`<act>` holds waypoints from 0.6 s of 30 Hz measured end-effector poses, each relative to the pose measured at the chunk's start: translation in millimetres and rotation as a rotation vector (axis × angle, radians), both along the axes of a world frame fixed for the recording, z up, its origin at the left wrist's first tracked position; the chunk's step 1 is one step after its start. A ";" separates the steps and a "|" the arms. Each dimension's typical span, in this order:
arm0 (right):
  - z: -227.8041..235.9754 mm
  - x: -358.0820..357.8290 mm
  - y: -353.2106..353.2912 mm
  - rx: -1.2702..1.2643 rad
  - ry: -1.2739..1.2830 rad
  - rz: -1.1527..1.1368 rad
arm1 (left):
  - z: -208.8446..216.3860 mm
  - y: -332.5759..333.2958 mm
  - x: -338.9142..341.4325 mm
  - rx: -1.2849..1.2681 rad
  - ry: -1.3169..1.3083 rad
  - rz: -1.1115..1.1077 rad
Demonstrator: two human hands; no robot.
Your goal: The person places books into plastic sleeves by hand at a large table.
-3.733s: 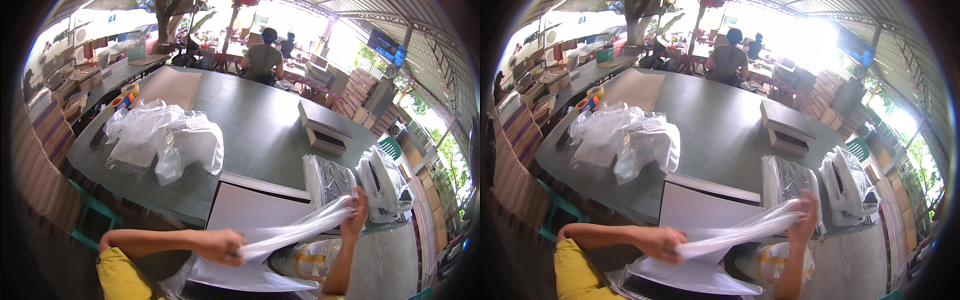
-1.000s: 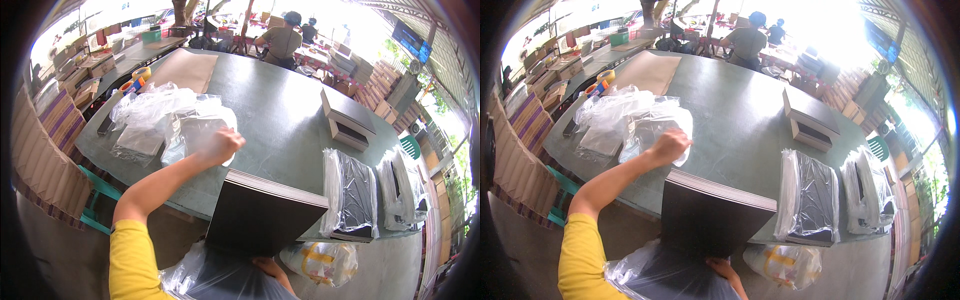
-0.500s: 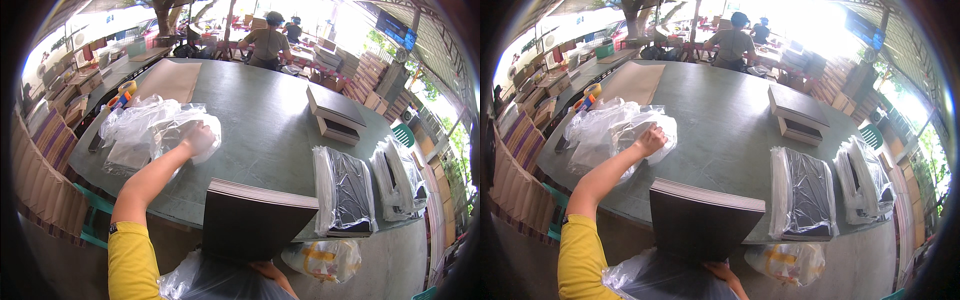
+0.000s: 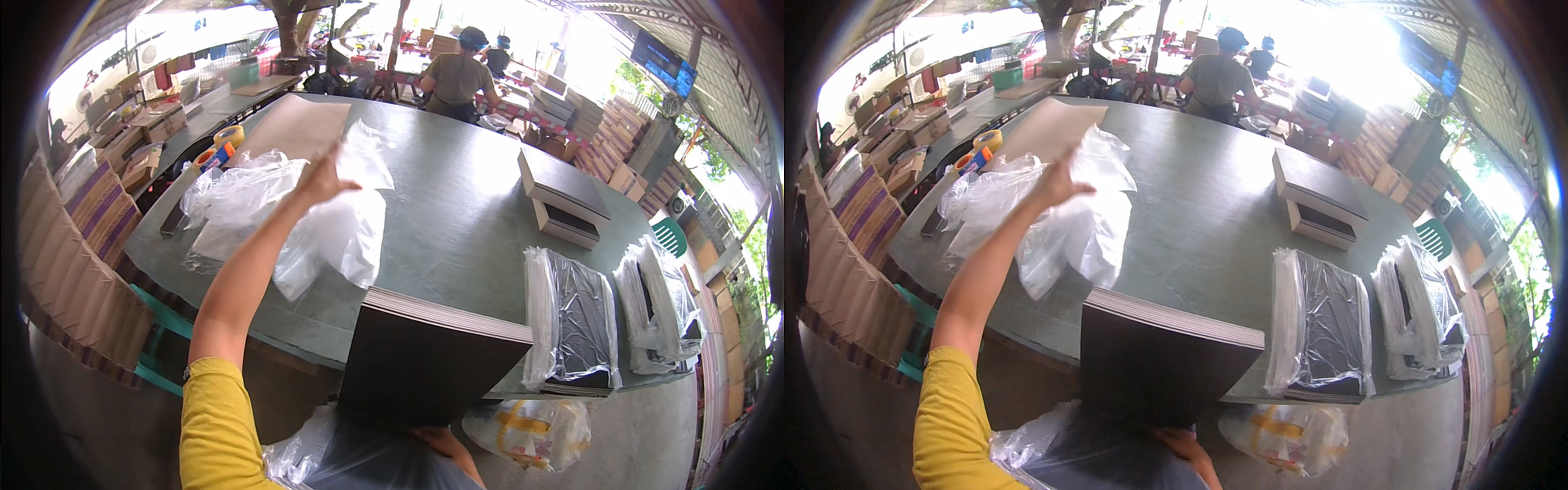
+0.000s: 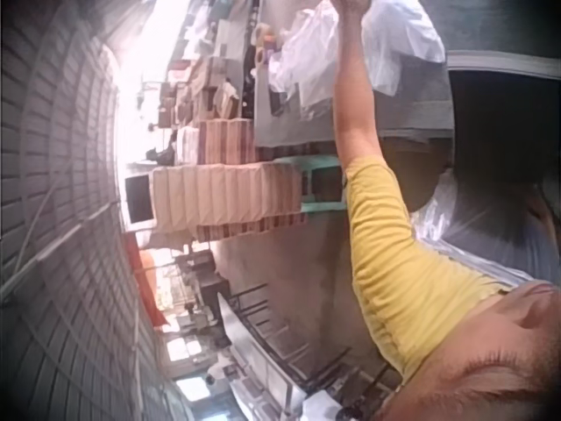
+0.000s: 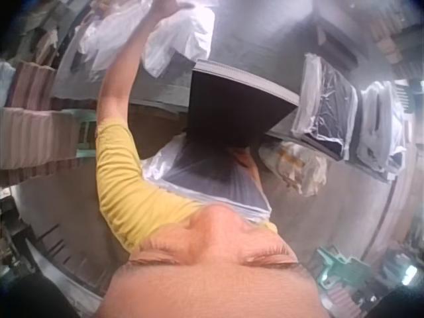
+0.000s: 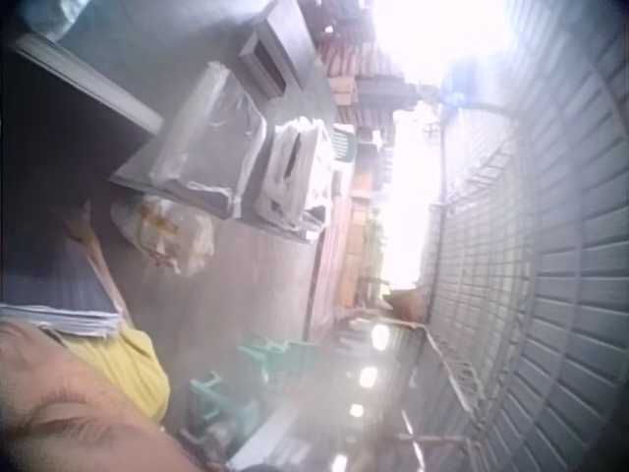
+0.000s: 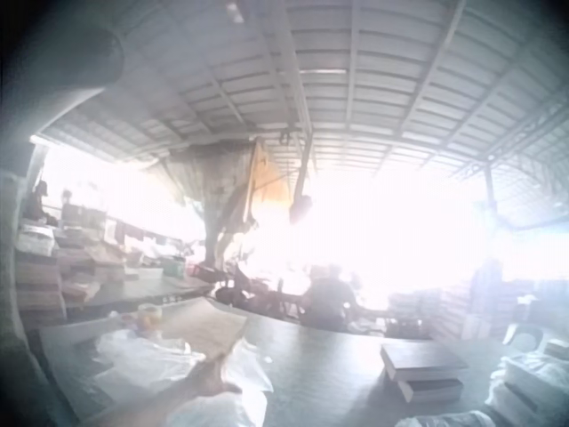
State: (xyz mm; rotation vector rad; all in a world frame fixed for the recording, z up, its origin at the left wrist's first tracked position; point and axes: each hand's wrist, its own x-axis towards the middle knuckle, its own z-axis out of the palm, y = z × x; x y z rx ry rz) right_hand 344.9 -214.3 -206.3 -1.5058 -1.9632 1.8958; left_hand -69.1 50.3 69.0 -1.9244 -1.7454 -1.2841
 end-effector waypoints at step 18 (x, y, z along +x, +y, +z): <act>88.2 -3.2 15.8 0.055 0.152 0.305 | -136.5 -271.2 117.6 -1.231 0.531 -1.062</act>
